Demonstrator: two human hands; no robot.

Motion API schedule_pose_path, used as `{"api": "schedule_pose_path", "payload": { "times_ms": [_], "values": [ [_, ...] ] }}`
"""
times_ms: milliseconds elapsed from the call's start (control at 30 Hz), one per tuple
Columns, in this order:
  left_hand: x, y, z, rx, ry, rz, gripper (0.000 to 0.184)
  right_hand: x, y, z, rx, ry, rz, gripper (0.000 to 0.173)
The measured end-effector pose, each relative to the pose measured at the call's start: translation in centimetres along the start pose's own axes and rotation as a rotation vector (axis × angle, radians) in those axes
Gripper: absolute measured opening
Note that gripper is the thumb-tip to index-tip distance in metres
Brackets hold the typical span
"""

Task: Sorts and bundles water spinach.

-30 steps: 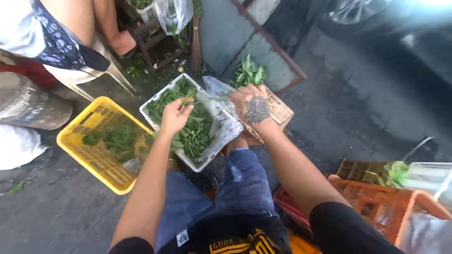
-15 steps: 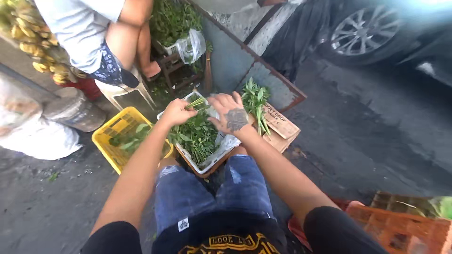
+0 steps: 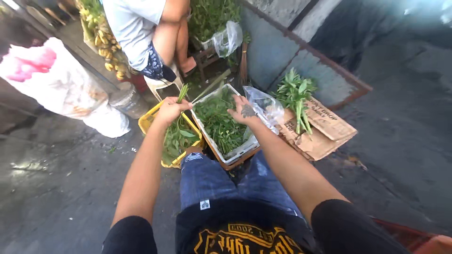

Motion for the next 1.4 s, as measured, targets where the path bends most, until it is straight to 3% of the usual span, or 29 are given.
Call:
{"api": "schedule_pose_path", "payload": {
  "times_ms": [100,200,333,467,633,733,833,900,967,1100,1233,1300,1400],
  "values": [
    [0.0,-0.3,-1.2,0.050,0.027,-0.021,0.011,1.4,1.4,-1.6,-0.700,-0.216,-0.295,0.059],
    [0.6,-0.1,-3.7,0.025,-0.022,-0.015,0.010,3.0,-2.0,-1.4,-0.998,-0.429,-0.145,0.056],
    [0.1,-1.5,-6.8,0.030,-0.122,-0.019,0.010,2.7,-3.6,3.0,-1.338,-0.252,-0.044,0.033],
    [-0.3,-2.1,-7.1,0.031,-0.149,0.020,0.010,2.0,-2.7,5.2,-1.429,-0.196,-0.032,0.036],
    [0.0,-2.6,-6.2,0.007,-0.151,0.016,0.008,0.7,0.0,4.5,-1.615,-0.027,-0.232,0.036],
    [0.8,-4.1,-4.4,0.015,-0.094,0.043,0.007,-0.3,3.4,3.9,-1.467,0.087,-0.366,0.039],
    [1.1,-5.0,-3.5,0.087,-0.002,0.049,0.008,0.9,3.1,1.1,-1.044,-0.123,-0.422,0.057],
    [0.6,-4.8,-4.4,0.154,0.023,0.042,0.007,2.5,-0.3,-0.8,-0.962,-0.300,-0.302,0.064],
    [0.1,-4.5,-6.3,0.196,-0.009,0.047,0.007,3.9,-4.0,-1.3,-1.005,-0.349,-0.104,0.049],
    [-0.7,-3.9,-9.1,0.212,-0.073,-0.021,0.018,4.2,-7.6,1.8,-1.079,-0.145,0.093,0.022],
    [-2.0,-2.9,-9.4,0.434,-0.008,-0.106,0.042,5.8,-10.2,7.6,-0.667,0.115,0.296,0.021],
    [-2.7,-2.4,-9.3,0.540,0.114,-0.133,0.036,7.0,-11.1,7.4,-0.432,0.115,0.281,0.018],
    [-3.6,-1.6,-9.9,0.610,0.233,-0.129,0.031,6.9,-10.9,3.5,-0.178,-0.035,0.171,0.033]
  ]
}}
Point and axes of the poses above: each hand's wrist, its own x-axis away from the middle knuckle, its own z-axis out of the back of the hand, y = z × x, the point moved 8 cm from there along -x, towards the middle knuckle, and after that the axes turned 14 degrees about -z, right-handed, at the moved point
